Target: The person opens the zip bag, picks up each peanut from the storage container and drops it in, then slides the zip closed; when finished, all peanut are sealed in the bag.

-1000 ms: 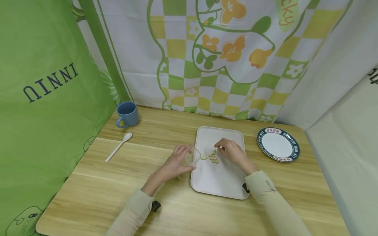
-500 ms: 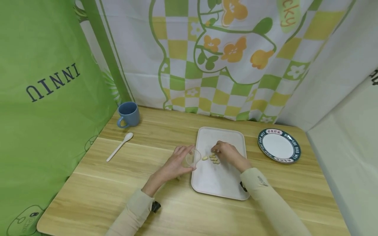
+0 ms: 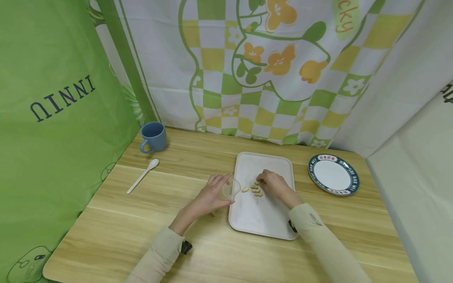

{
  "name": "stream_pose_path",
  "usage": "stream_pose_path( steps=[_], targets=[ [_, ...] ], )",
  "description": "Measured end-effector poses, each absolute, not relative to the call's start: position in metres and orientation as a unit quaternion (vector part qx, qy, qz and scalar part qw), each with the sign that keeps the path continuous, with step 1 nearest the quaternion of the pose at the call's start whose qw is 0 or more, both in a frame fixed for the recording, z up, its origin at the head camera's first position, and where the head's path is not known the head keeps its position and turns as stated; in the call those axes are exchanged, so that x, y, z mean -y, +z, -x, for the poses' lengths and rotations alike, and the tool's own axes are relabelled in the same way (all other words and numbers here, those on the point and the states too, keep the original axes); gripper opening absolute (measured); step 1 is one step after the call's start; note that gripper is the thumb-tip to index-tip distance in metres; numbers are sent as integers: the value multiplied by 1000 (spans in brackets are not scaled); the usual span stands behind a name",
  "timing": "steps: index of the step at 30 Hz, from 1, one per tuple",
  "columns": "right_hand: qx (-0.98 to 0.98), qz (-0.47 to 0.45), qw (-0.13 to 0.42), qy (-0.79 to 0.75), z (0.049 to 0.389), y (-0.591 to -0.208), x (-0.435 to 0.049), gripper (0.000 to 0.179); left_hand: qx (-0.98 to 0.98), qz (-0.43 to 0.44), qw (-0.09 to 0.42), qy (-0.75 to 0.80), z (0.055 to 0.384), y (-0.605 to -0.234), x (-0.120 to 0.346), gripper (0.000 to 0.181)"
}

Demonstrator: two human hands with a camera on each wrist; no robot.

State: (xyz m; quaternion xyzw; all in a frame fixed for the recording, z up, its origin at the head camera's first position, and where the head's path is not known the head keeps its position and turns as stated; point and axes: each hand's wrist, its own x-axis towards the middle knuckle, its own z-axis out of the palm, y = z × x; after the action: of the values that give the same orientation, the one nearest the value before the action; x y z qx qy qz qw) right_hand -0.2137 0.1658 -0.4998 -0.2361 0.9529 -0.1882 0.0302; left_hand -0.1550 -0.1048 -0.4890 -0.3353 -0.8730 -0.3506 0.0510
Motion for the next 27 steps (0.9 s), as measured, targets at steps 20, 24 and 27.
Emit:
stream_pose_path(
  steps=[20,24,27],
  targets=[
    [-922,257,-64,-282,188,-470,-158,16,877,330,51,-347,156,-488,102,84],
    [-911,274,-95,-292,183,-460,-152,17,877,329,47,-348,156,-489,102,83],
    [-899,294,-118,-302,179,-452,-148,18,877,330,49,-346,156,-489,101,83]
  ],
)
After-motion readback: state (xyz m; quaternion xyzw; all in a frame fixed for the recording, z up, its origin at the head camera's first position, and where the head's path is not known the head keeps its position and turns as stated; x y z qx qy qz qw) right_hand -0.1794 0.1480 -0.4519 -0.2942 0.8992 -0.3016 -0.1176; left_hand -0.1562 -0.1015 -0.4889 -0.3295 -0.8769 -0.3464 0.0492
